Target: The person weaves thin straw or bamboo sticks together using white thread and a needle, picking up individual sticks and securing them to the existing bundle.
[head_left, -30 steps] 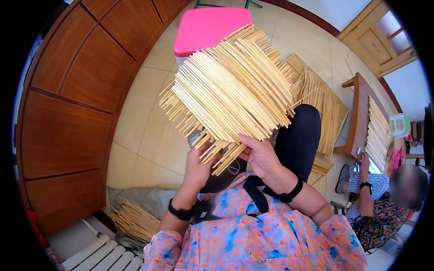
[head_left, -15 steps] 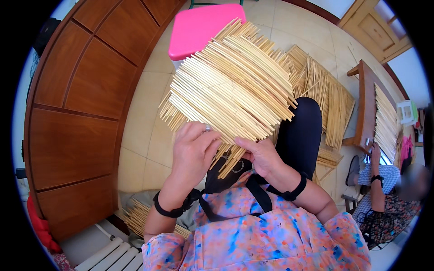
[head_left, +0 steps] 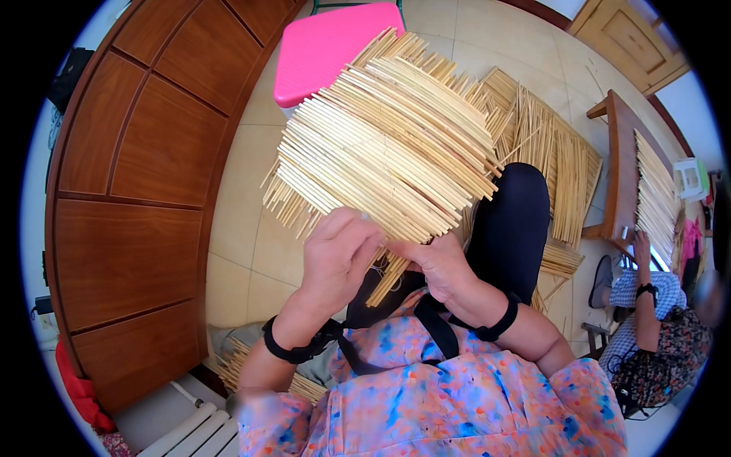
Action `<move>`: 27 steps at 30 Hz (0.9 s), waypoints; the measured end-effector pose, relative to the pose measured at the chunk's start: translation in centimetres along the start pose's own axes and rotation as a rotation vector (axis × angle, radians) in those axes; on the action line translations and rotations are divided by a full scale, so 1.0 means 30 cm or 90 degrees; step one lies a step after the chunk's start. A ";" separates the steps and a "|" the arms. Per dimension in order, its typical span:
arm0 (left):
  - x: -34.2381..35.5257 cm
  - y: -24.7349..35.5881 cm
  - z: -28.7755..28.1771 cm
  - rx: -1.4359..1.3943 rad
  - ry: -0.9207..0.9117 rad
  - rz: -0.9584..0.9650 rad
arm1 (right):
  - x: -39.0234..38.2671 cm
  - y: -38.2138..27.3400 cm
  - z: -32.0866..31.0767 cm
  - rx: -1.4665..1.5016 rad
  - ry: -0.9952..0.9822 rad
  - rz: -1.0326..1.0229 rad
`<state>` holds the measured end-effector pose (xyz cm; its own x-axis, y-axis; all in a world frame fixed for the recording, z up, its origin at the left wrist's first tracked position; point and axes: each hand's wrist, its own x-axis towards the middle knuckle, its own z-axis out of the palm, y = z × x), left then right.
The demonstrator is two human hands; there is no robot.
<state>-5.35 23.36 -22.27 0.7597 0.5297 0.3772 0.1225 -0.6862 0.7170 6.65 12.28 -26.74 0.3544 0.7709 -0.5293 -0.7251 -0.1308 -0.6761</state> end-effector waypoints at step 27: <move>0.556 0.254 -0.739 -0.185 -0.082 0.023 | -0.019 -0.014 -0.010 -0.045 -0.048 0.074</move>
<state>-5.91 38.02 2.49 0.8373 0.4268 0.3418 -0.0800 -0.5228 0.8487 6.92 11.71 -26.30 0.2231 0.7921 -0.5681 -0.7143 -0.2637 -0.6483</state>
